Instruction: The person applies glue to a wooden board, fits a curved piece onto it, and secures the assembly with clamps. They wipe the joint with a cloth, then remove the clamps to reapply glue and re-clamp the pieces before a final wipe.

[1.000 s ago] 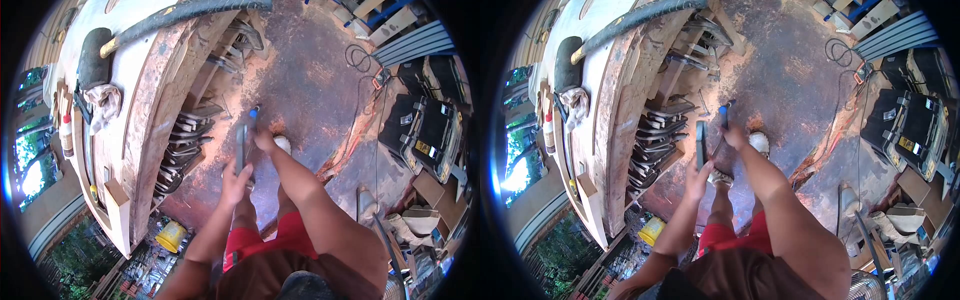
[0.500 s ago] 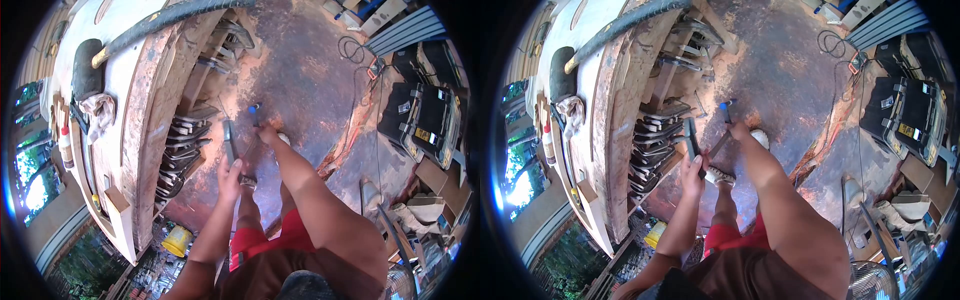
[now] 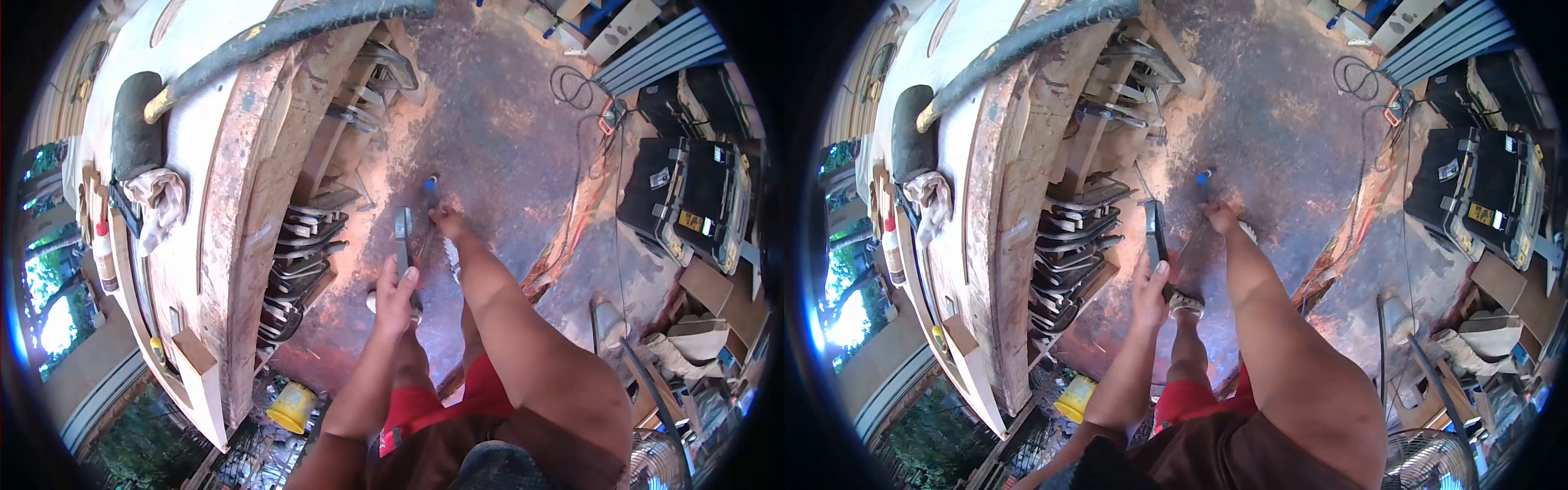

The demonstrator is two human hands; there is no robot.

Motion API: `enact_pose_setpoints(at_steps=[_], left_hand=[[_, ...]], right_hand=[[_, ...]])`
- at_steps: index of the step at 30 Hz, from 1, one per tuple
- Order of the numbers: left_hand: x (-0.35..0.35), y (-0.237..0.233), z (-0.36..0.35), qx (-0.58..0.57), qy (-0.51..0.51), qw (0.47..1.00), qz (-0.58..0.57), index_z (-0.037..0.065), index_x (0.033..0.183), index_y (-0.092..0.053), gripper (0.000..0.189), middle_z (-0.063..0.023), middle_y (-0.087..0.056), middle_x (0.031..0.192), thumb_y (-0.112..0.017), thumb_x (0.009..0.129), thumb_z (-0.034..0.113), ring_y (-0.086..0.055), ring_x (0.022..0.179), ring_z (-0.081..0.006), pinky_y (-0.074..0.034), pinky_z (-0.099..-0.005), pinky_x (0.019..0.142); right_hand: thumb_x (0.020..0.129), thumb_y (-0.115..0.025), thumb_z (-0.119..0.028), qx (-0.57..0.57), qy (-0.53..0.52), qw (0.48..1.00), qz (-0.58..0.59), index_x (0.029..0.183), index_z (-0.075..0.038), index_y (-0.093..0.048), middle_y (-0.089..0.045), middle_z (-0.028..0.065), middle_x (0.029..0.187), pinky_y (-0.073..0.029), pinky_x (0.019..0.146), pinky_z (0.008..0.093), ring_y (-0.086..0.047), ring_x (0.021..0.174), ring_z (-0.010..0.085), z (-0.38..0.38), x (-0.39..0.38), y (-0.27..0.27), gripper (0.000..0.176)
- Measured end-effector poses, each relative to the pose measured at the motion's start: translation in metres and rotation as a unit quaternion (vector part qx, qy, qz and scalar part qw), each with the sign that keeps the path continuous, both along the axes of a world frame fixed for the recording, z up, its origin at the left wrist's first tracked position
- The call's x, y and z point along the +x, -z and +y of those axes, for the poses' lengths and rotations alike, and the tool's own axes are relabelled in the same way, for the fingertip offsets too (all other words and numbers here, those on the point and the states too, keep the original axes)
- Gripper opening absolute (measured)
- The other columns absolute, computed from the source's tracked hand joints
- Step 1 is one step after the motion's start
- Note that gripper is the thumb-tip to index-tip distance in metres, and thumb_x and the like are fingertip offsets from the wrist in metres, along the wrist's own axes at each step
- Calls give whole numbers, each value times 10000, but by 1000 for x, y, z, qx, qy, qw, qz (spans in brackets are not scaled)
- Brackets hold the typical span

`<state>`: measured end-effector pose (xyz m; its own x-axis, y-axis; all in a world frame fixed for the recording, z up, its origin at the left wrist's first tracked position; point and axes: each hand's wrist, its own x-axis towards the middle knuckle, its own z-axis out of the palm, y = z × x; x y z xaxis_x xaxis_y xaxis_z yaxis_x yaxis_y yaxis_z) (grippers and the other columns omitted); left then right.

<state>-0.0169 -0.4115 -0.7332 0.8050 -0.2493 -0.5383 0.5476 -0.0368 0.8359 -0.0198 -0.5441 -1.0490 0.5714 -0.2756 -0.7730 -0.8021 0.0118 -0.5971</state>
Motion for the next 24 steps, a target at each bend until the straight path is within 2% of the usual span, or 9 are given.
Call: enact_pose_setpoints(at_steps=[4,8,11,13,16,18,20,22,24], left_hand=[[2,-53,-4,-93,25,995,13,25,1092,-511,486,-14,-510,762,-667,837,409,-457,650,-87,-354,-231,607],[4,-125,3,-128,71,989,5,26,1106,-495,426,-23,-513,761,-618,865,356,-475,682,-103,-412,-252,687],[7,-191,13,-186,55,981,-29,-1,1176,-471,555,-23,-505,682,-623,822,398,-481,631,-117,-441,-313,843],[13,-231,25,-224,50,971,-74,-41,1234,-438,704,-20,-523,701,-620,827,504,-522,625,-116,-464,-323,829],[17,-328,45,-276,13,954,-120,-101,1309,-353,940,-24,-542,750,-566,826,677,-540,575,-118,-498,-340,797],[20,-393,64,-394,-9,910,-129,-109,1415,-165,1078,-70,-544,850,-625,807,654,-566,725,-163,-526,-333,706],[26,-465,76,-446,40,871,-202,-96,1453,-69,1133,-61,-512,882,-685,796,592,-539,744,-154,-502,-309,662],[26,-525,84,-372,38,843,-387,-74,1469,-37,1168,-47,-492,855,-728,773,560,-512,713,-142,-463,-297,628],[27,-585,98,-359,112,811,-449,-84,1462,-79,1160,-38,-477,848,-742,758,558,-507,700,-140,-476,-317,687]], right_hand=[[868,-668,-422,32,26,994,-100,1131,-2,-588,-671,165,962,-481,818,371,-638,906,249,20,-17,26,502],[880,-663,-410,24,-40,991,-128,1066,0,-605,-671,145,942,-480,808,364,-626,873,230,13,-25,-30,454],[892,-654,-397,38,-23,975,-216,1070,5,-603,-668,110,915,-483,787,349,-619,828,206,6,-39,-50,443],[902,-643,-386,90,-66,978,-175,1033,-3,-599,-660,79,899,-483,745,328,-611,813,163,-10,-44,-95,407],[911,-634,-370,158,-98,957,-221,992,-21,-588,-637,49,865,-472,698,308,-577,790,114,-25,-35,-202,362],[919,-627,-344,160,-151,946,-239,977,-25,-577,-608,35,822,-460,684,293,-546,762,95,-23,-22,-292,329],[930,-606,-314,237,-173,912,-286,964,-30,-574,-586,21,798,-464,678,290,-538,740,92,-11,-5,-358,288],[937,-589,-305,246,-171,899,-319,952,-37,-570,-588,23,797,-466,667,291,-547,738,95,6,7,-459,270],[948,-557,-304,211,-163,892,-364,932,-44,-562,-590,23,792,-467,640,296,-557,729,102,22,34,-550,260]])
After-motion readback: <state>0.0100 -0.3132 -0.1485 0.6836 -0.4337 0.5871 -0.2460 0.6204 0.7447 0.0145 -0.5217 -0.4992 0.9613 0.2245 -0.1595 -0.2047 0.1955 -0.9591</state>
